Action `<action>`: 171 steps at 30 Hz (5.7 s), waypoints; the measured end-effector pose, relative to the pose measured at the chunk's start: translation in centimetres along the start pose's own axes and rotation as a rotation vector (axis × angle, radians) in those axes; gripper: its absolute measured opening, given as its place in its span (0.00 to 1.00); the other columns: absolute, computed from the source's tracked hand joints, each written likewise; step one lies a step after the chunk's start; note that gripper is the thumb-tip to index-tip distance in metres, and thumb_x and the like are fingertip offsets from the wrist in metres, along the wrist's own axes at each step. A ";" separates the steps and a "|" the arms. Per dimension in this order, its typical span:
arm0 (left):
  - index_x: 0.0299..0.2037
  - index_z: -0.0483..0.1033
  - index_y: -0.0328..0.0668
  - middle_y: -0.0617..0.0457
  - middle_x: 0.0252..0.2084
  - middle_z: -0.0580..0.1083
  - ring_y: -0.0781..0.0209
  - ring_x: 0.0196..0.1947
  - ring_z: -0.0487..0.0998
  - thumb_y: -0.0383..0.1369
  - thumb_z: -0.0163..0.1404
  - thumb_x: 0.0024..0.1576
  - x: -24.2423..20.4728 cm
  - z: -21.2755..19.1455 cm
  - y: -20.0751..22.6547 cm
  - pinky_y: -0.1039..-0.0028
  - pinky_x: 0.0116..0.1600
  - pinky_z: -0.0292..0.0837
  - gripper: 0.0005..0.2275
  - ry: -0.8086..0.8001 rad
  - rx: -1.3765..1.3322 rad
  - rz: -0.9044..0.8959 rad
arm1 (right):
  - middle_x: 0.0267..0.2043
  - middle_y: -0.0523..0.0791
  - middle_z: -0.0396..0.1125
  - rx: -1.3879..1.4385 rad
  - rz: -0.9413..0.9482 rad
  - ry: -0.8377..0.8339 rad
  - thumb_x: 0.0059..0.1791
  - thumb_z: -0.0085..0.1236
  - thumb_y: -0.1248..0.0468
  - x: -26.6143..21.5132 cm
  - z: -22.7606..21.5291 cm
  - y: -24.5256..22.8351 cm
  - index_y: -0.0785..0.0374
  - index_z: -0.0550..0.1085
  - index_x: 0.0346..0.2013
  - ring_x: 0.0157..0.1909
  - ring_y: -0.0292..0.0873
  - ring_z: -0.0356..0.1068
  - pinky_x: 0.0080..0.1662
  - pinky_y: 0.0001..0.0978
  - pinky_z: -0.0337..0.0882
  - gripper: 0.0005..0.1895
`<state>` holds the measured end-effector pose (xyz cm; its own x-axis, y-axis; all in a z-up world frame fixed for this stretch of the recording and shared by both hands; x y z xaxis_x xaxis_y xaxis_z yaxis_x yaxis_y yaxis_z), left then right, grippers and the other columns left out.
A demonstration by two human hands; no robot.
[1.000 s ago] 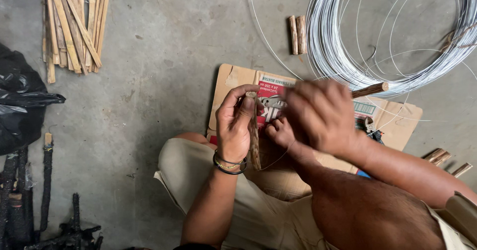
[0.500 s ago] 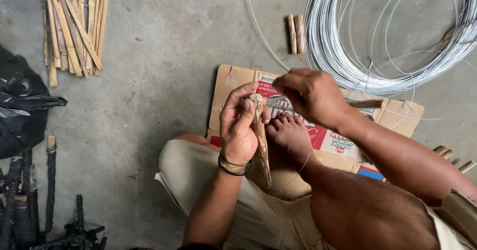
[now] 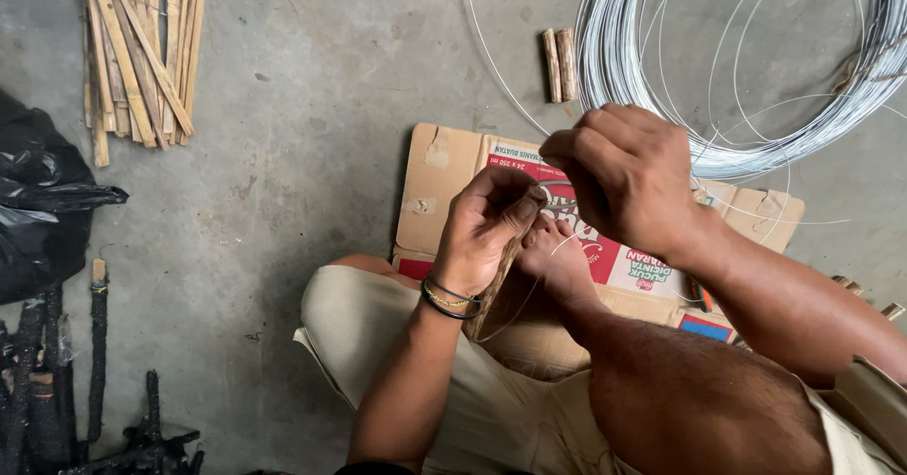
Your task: The person sits on the floor and wraps a thin metal wire around small wooden sticks. They use pliers to cut the wire and twist the ends to secure the bundle. The person repeats this process for multiple sticks.
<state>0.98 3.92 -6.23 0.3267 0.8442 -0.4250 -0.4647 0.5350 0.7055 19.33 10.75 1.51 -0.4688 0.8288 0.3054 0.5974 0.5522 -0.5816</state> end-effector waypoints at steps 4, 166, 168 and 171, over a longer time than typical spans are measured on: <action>0.51 0.73 0.35 0.55 0.43 0.76 0.69 0.43 0.76 0.26 0.59 0.59 0.0 0.1 0.4 0.76 0.50 0.75 0.13 -0.041 0.109 0.055 | 0.29 0.47 0.65 0.074 0.069 -0.028 0.47 0.62 0.72 -0.2 -0.4 0.0 0.64 0.75 0.38 0.31 0.51 0.68 0.34 0.44 0.66 0.06; 0.61 0.69 0.37 0.51 0.55 0.73 0.59 0.58 0.75 0.27 0.55 0.66 0.4 6.8 5.5 0.64 0.68 0.69 0.15 -0.303 -0.567 0.214 | 0.56 0.49 0.69 0.827 0.442 -0.420 0.42 0.66 0.71 1.4 -9.6 -3.7 0.65 0.56 0.70 0.59 0.43 0.68 0.60 0.37 0.70 0.44; 0.62 0.69 0.36 0.51 0.55 0.73 0.59 0.58 0.75 0.27 0.56 0.66 -0.9 7.6 6.6 0.65 0.68 0.69 0.16 -0.279 -0.552 0.287 | 0.56 0.48 0.70 0.812 0.465 -0.471 0.47 0.61 0.72 3.1 -10.6 -5.2 0.65 0.62 0.64 0.60 0.41 0.70 0.60 0.36 0.73 0.31; 0.62 0.69 0.35 0.51 0.57 0.74 0.60 0.59 0.75 0.29 0.57 0.65 -2.6 8.7 8.8 0.66 0.70 0.68 0.17 -0.247 -0.423 0.431 | 0.56 0.47 0.70 0.778 0.446 -0.512 0.49 0.56 0.73 4.8 -11.9 -7.8 0.65 0.66 0.59 0.61 0.40 0.70 0.60 0.34 0.74 0.24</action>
<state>3.20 6.16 6.06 0.1944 0.9806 0.0244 -0.8639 0.1594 0.4778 20.20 11.49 16.51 -0.6370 0.7060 -0.3095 0.2843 -0.1581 -0.9456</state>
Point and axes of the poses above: each hand's wrist, its own x-axis towards the middle knuckle, its own z-axis out of the palm, y = z × x, the point moved 2 cm from there along x, towards the middle knuckle
